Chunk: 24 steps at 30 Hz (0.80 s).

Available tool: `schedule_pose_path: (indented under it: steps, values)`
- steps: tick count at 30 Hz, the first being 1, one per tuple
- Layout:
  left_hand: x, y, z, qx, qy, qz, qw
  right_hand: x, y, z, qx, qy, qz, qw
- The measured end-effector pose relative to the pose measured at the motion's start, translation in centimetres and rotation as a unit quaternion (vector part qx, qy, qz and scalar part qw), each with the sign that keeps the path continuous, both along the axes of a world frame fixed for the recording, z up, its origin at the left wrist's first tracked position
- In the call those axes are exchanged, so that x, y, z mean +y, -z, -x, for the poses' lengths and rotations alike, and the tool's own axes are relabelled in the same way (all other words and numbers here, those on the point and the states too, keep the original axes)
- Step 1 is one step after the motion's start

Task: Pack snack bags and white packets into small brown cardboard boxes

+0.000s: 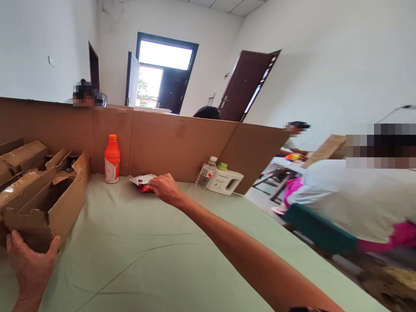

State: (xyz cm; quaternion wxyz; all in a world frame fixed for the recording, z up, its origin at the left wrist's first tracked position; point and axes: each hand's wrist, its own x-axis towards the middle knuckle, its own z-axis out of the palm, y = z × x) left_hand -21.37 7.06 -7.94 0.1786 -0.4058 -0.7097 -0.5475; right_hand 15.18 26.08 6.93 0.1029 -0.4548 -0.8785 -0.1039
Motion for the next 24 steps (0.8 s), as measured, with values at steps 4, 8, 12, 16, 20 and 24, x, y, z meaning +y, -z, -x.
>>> schedule_pose_path:
  steps: [4, 8, 12, 16, 20, 24]
  values:
    - [-0.5, 0.6, -1.0, 0.045, -0.026, 0.012, 0.999, -1.8, 1.2, 1.0, 0.017, -0.061, 0.018, 0.998]
    - [-1.0, 0.9, -1.9, 0.060, -0.061, 0.010, 0.996, -2.3, 1.3, 4.0, 0.095, -0.104, 0.051, 0.989]
    - [-2.1, 0.3, -3.5, 0.097, -0.060, -0.033, 0.993, -4.0, 0.4, 10.1, 0.174, -0.206, 0.022, 0.963]
    - [-3.8, -1.0, -6.4, 0.151, 0.035, -0.055, 0.986, -6.2, -1.1, 16.7, 0.149, -0.313, -0.002, 0.938]
    - [-3.5, -2.3, -8.8, 0.173, 0.210, 0.050, 0.961, -5.5, -3.0, 21.2, 0.159, -0.340, -0.008, 0.927]
    - [0.9, -2.1, -8.8, 0.126, 0.276, 0.156, 0.940, -2.6, -5.0, 24.5, 0.120, -0.276, -0.001, 0.954]
